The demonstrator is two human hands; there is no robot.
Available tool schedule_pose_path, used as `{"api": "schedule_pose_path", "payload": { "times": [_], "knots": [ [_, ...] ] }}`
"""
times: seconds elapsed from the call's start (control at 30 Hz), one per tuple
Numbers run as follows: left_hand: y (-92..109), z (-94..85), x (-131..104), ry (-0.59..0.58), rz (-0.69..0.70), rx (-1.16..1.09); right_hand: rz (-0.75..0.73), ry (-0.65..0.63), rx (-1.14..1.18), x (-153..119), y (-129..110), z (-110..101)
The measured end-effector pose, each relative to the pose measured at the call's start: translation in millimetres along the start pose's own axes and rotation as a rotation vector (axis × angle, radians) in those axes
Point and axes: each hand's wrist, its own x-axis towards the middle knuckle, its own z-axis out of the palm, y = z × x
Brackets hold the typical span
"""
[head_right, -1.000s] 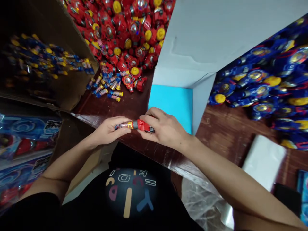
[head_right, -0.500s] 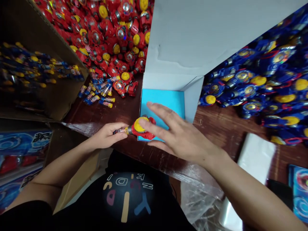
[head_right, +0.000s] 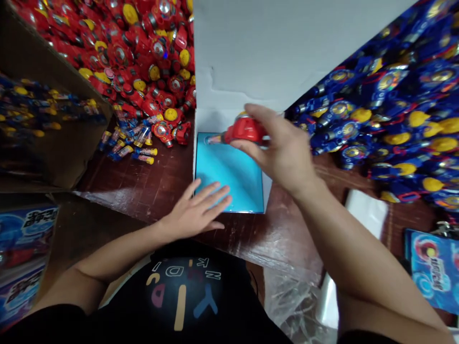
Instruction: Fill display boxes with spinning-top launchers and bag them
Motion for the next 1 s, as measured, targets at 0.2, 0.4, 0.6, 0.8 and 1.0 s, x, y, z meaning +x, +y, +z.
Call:
{"api": "schedule_pose_path", "payload": {
  "times": [0.2,0.4,0.6,0.8,1.0],
  "knots": [
    [10.5,31.3,-12.8,-0.097,0.105,-0.022,-0.021,-0.465,-0.307,33.0,-30.7,-3.3],
    [-8.2,50.9,8.3,-0.054,0.174,-0.119,-0.15,-0.651,-0.377,97.7,-29.6,9.7],
    [-11.6,27.8,-0.1,-0.009,0.175,-0.187,-0.081,-0.502,-0.332,94.9,-25.1,20.7],
    [-92.9,-19.0,-59.8,0.255,-0.401,0.162,-0.082,-0.199,-0.25,57.5,-69.7,3.3],
    [-135.6,-30.9,-87.5,-0.001,-0.763,0.185,-0.146,-0.377,-0.319,114.9,-102.0,83.1]
  ]
}}
